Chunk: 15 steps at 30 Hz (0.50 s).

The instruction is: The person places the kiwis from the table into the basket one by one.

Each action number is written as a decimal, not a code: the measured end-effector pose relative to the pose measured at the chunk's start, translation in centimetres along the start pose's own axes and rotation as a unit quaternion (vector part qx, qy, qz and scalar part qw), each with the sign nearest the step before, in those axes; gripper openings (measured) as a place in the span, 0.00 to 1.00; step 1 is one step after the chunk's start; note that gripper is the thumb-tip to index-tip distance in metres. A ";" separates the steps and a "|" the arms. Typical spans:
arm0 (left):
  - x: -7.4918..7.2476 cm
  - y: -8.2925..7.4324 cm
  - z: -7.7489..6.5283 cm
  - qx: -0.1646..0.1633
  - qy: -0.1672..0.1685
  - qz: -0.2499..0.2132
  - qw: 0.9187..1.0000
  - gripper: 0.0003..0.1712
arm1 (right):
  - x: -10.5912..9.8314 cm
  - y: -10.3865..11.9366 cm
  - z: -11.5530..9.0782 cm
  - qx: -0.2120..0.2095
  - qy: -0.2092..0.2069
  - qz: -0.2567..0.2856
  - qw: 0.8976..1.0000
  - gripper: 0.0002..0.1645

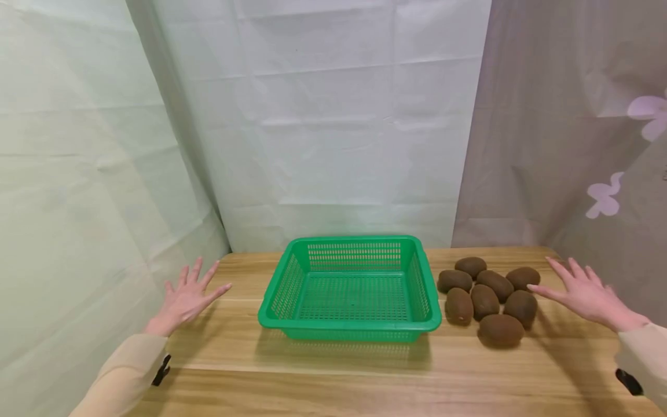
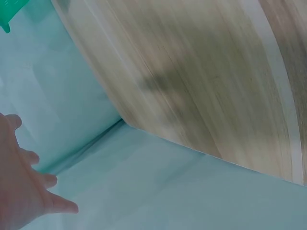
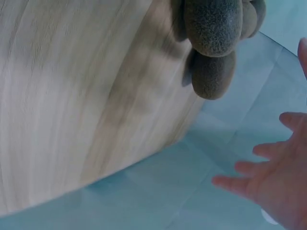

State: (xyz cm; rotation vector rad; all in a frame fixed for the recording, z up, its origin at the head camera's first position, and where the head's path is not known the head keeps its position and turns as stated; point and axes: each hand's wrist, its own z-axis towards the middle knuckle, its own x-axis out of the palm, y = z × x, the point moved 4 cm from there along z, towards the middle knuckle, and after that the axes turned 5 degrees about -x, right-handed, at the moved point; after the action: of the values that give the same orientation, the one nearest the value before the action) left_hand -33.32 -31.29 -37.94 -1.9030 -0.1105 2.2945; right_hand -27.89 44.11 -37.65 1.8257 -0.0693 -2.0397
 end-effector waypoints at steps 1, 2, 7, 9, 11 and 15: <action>0.0 -0.1 0.0 0.000 0.001 -0.002 1.000 0.47 | 0.1 0.0 0.1 -0.007 -0.003 0.008 1.000 0.51; 0.0 -0.2 0.0 0.001 0.003 -0.004 1.000 0.47 | 0.2 0.0 0.1 -0.014 -0.004 0.018 1.000 0.51; 0.3 -0.8 0.1 0.013 0.005 -0.012 1.000 0.46 | 0.7 -0.3 0.4 -0.041 0.005 0.081 0.996 0.47; 0.4 -1.0 0.2 0.017 0.005 -0.015 1.000 0.45 | 0.8 -0.5 0.3 -0.056 0.007 0.116 0.992 0.45; 0.6 -1.2 0.2 0.019 0.006 -0.018 1.000 0.45 | 1.0 -0.8 0.2 -0.065 0.015 0.156 0.985 0.43; 0.9 -1.8 0.5 0.030 0.006 -0.025 0.999 0.45 | 1.4 -1.3 0.1 -0.056 0.033 0.223 0.973 0.40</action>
State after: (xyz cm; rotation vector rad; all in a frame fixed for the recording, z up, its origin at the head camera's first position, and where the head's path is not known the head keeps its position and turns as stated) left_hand -33.81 -29.33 -38.42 -1.8637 -0.0856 2.2268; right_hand -28.44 44.82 -39.35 1.6298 -0.3112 -1.6345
